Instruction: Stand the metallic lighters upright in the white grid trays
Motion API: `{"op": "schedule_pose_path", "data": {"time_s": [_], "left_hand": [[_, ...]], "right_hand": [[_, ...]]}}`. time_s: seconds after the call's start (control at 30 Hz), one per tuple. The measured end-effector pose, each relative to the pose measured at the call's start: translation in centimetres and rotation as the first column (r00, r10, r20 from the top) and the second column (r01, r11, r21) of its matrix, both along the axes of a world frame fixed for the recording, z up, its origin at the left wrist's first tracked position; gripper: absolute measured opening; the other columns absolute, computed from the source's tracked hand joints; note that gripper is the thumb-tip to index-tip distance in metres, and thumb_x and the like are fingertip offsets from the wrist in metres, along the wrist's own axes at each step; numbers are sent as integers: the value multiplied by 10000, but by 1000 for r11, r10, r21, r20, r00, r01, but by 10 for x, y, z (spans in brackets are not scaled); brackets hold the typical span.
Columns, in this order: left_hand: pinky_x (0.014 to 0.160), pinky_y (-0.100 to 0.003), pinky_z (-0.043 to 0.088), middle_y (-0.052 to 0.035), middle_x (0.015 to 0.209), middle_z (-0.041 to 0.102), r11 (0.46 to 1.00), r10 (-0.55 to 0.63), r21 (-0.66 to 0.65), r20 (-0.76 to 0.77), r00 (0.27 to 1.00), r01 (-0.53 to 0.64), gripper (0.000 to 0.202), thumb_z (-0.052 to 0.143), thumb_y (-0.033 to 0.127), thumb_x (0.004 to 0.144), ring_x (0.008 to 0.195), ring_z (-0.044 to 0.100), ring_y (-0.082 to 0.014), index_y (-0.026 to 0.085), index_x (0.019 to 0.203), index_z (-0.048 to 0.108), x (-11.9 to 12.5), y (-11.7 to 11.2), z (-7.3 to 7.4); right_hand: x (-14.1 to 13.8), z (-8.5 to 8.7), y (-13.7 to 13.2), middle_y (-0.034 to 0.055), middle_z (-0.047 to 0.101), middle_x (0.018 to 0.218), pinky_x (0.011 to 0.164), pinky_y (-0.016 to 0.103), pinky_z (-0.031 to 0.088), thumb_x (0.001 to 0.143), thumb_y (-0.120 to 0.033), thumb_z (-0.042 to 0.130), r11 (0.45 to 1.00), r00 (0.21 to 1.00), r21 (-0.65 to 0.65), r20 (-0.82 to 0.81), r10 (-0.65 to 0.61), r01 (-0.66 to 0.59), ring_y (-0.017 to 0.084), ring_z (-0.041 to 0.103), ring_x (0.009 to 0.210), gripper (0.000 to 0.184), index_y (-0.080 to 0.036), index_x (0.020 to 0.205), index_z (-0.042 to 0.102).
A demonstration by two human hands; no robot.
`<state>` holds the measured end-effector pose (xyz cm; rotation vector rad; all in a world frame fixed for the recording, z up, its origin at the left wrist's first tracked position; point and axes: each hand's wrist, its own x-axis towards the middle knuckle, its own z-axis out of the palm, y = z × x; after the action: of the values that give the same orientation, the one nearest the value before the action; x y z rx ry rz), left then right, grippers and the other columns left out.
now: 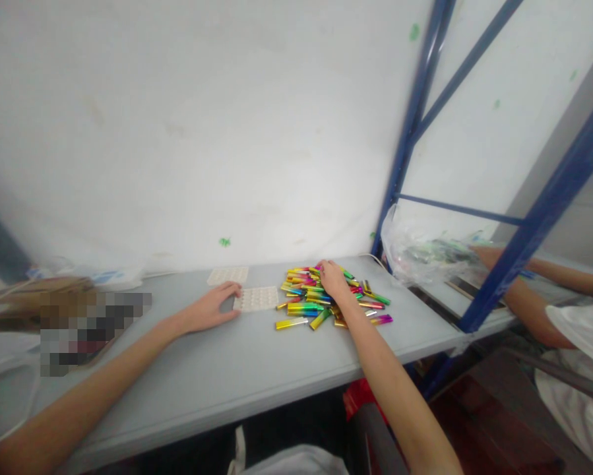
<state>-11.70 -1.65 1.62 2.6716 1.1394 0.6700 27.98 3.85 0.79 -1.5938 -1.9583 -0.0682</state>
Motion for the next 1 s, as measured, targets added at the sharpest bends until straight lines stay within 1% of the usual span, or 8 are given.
{"op": "schedule_pose_path", "data": {"time_s": [0.17,0.27,0.33,0.43,0.53,0.67,0.83,1.0], "left_hand": [[1098,-420,510,-81,1237,653,1000,-9,-3,5,1000,9,264,667,400,844,1207,638,-300,243,1051,621,-1,-3,1],[1117,-418,502,-83,1245,654,1000,-5,-12,16,1000,5,290,687,456,871,1214,641,-294,240,1059,641,1,-6,-1],[1127,-418,501,-89,1263,654,1000,2,-11,35,999,-2,326,690,510,896,1226,642,-293,239,1074,660,4,-6,-6],[1154,-429,491,-101,1310,648,1000,22,7,67,997,-22,396,676,584,923,1262,635,-301,242,1123,697,10,-6,-13],[1175,-444,476,-106,1329,647,999,31,4,79,996,-32,447,656,597,948,1269,635,-305,248,1221,715,13,-5,-18],[1168,-452,483,-105,1315,662,1000,24,-12,86,996,-23,459,643,588,965,1240,646,-303,254,1272,720,15,-5,-20],[1167,-445,483,-109,1309,665,999,30,-18,86,996,-29,475,638,591,968,1233,650,-301,246,1284,723,15,-5,-20],[1151,-433,497,-117,1316,658,999,39,-28,68,997,-37,474,637,574,972,1226,655,-298,231,1291,715,15,-7,-17]], "right_hand": [[2,3,4,149,719,1079,1047,417,490,1012,-138,417,986,987,163,-162,13,14,272,668,1047,317,-160,1114,717],[-1,3,4,144,743,1099,1063,461,508,1011,-227,476,986,936,166,-348,50,9,288,689,1077,247,-176,1095,703],[-7,2,2,112,765,1072,1011,470,559,993,-317,560,995,823,101,-562,77,-24,286,729,1031,202,-205,1099,690],[-19,0,-1,52,777,941,901,442,628,886,-440,744,983,513,-2,-853,95,-185,277,784,917,287,-240,1082,680],[-29,-2,-3,33,776,869,914,416,639,744,-483,883,950,313,-5,-945,98,-312,266,798,895,429,-225,1034,698],[-36,-3,-7,39,787,886,953,408,625,661,-530,928,934,296,14,-947,127,-358,248,786,925,524,-200,1019,734],[-38,-4,-11,52,805,955,955,430,614,635,-482,947,908,351,-14,-925,148,-419,250,784,921,550,-194,1064,759],[-41,-2,-15,59,798,1027,945,406,606,655,-378,922,920,415,-45,-900,132,-390,228,767,913,506,-183,1097,772]]}}
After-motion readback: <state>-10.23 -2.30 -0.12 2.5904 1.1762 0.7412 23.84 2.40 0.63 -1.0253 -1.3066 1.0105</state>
